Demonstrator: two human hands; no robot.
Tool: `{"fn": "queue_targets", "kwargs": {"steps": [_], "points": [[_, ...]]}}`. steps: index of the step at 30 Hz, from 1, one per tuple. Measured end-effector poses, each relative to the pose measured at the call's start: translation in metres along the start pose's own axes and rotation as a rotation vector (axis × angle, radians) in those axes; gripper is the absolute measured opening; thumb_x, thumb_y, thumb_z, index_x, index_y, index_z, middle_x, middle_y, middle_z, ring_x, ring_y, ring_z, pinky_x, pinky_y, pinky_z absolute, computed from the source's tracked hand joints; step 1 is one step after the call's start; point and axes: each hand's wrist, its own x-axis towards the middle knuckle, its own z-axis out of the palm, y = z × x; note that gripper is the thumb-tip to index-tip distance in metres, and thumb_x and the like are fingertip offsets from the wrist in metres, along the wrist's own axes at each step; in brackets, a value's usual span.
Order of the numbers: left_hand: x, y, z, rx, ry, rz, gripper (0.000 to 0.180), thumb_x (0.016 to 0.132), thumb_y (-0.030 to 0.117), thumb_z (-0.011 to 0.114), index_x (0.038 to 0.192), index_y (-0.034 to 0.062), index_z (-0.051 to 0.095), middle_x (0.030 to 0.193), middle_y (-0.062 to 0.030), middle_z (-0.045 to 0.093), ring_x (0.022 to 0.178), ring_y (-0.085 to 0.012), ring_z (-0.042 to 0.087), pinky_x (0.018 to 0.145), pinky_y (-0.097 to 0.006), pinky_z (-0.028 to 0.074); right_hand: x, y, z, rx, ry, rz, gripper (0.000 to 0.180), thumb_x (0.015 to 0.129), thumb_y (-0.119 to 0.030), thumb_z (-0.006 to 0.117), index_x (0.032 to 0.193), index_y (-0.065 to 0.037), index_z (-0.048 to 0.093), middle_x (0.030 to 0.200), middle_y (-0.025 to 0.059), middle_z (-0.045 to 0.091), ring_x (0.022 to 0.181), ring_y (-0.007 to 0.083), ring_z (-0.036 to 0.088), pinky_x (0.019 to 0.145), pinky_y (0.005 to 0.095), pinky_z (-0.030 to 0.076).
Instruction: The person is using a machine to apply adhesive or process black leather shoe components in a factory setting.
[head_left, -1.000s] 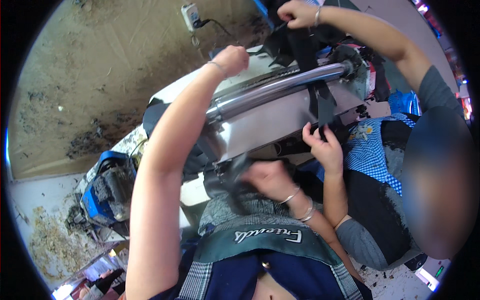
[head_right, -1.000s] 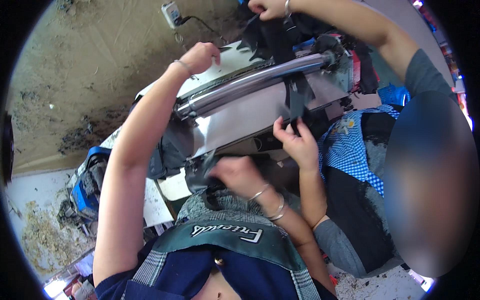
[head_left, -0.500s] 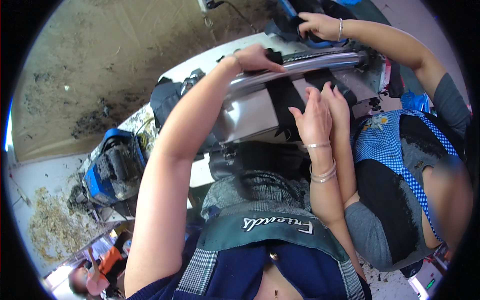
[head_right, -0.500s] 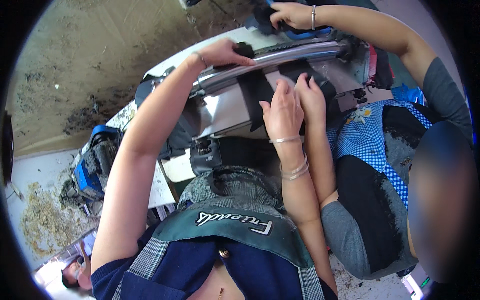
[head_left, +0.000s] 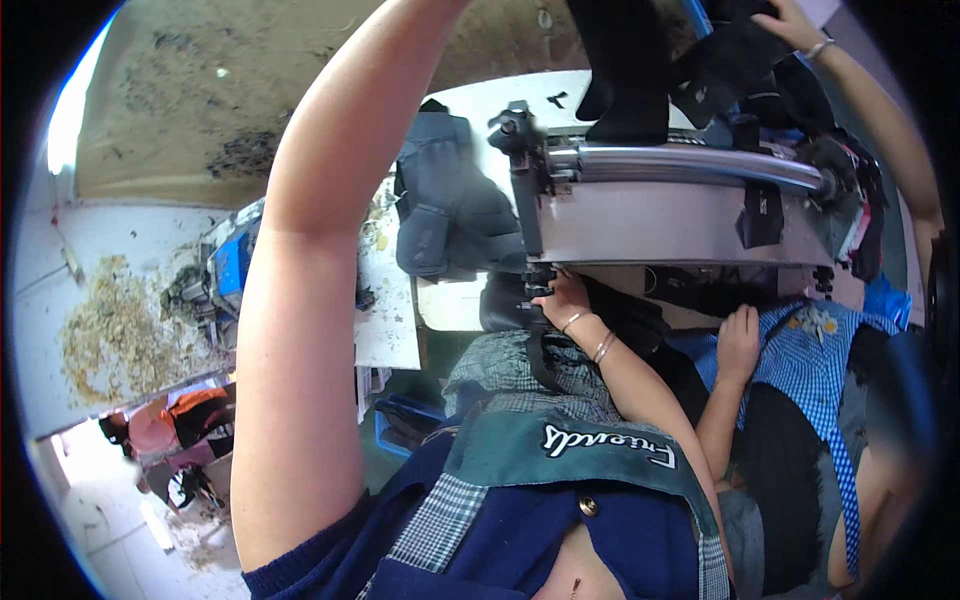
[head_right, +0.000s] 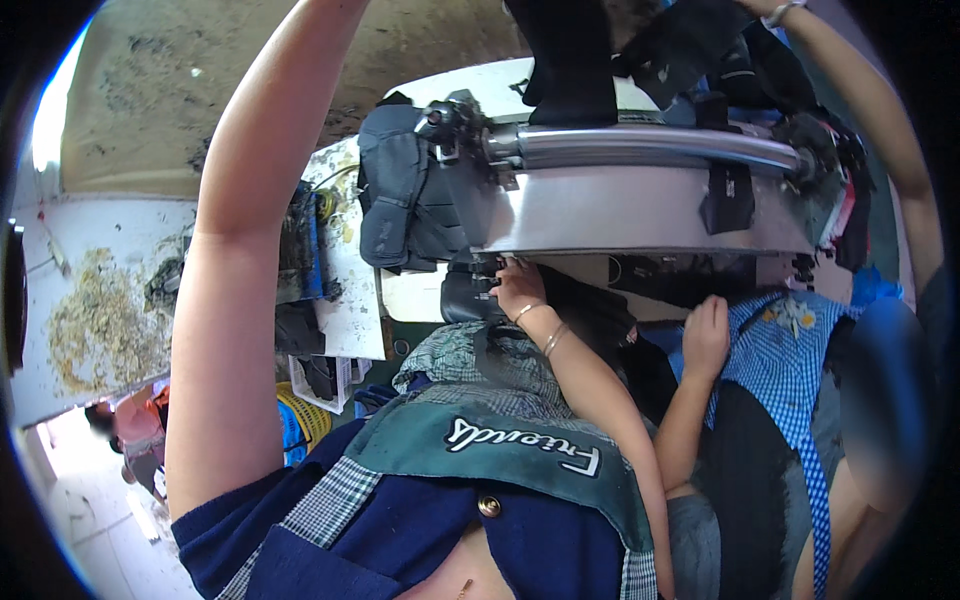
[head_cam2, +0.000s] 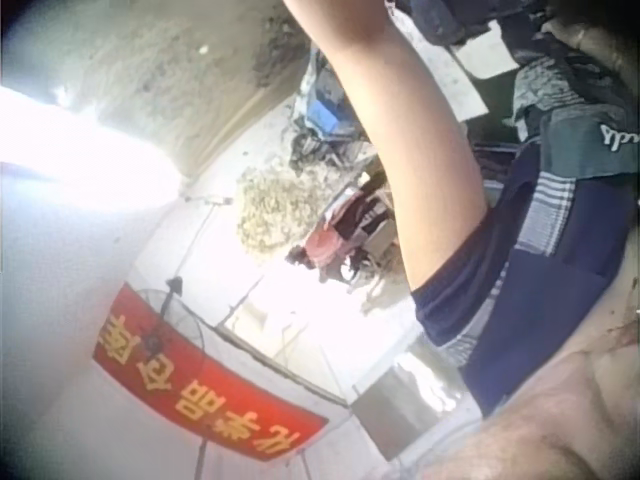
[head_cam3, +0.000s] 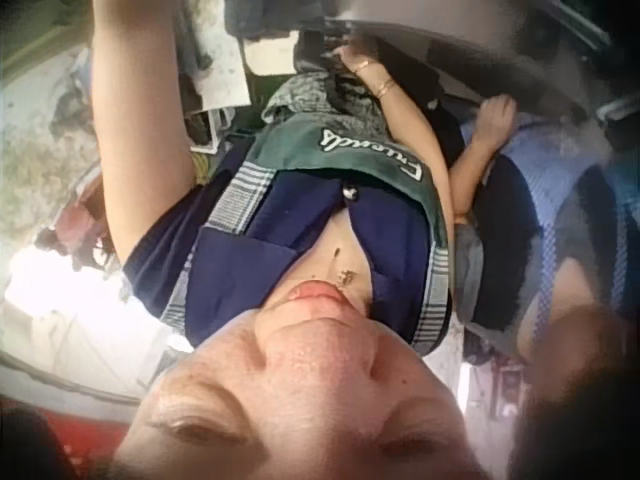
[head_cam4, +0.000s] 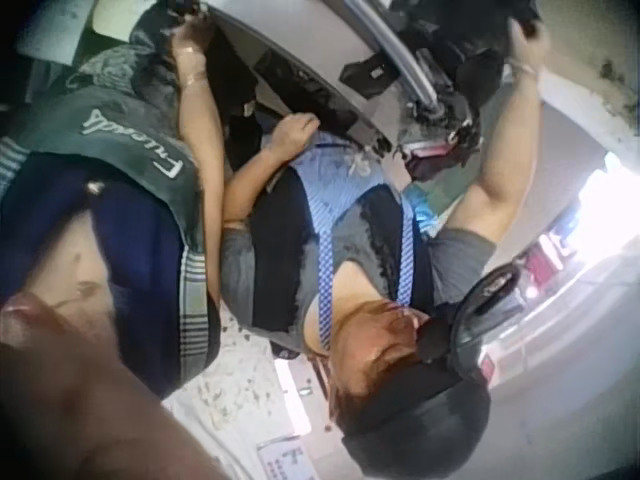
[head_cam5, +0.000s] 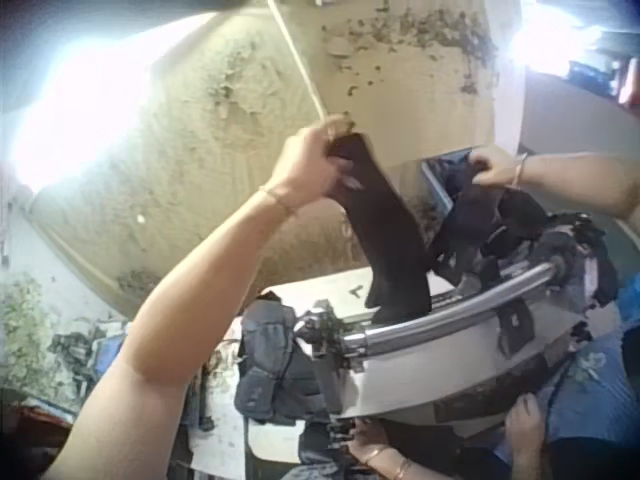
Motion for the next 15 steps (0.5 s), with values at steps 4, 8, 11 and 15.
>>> {"fn": "queue_targets", "kwargs": {"steps": [4,8,11,15], "points": [[-0.008,-0.043,-0.098,0.455,0.244,0.076,0.017,0.078,0.0,0.063,0.095,-0.0008,0.068,0.079,-0.0172,0.068,0.072,-0.0201,0.067,0.066,-0.03,0.05,-0.001,-0.016,-0.012,-0.037,-0.095,-0.009,0.033,0.075,-0.029,0.072,0.094,-0.002,0.069,0.12,0.0151,0.055,0.119,0.0285,0.047,0.1,0.0391,0.037],[-0.09,-0.024,-0.129,0.486,0.055,0.13,0.017,0.078,-0.003,0.058,0.091,-0.0023,0.068,0.075,-0.0209,0.065,0.068,-0.0172,0.065,0.062,-0.031,0.05,0.003,-0.014,-0.018,-0.067,-0.225,0.069,0.029,0.078,-0.028,0.069,0.095,-0.004,0.069,0.108,0.0142,0.061,0.112,0.029,0.052,0.097,0.0407,0.038],[-0.199,-0.062,-0.133,0.567,-0.045,0.169,0.025,0.073,-0.005,0.062,0.093,0.0088,0.069,0.09,-0.01,0.07,0.087,-0.0277,0.066,0.079,-0.038,0.051,-0.002,-0.018,-0.013,-0.066,-0.187,0.081,0.03,0.081,-0.025,0.066,0.102,-0.003,0.066,0.109,0.0148,0.061,0.111,0.029,0.053,0.098,0.0415,0.038],[-0.374,-0.095,-0.115,0.51,-0.297,-0.328,0.033,0.066,-0.005,0.058,0.092,0.0136,0.068,0.096,-0.0065,0.069,0.091,-0.0264,0.064,0.092,-0.044,0.044,-0.002,-0.011,0.012,-0.182,-0.169,-0.122,0.032,0.086,-0.027,0.059,0.108,-0.003,0.063,0.113,0.0137,0.061,0.114,0.0278,0.052,0.1,0.0412,0.038]]}}
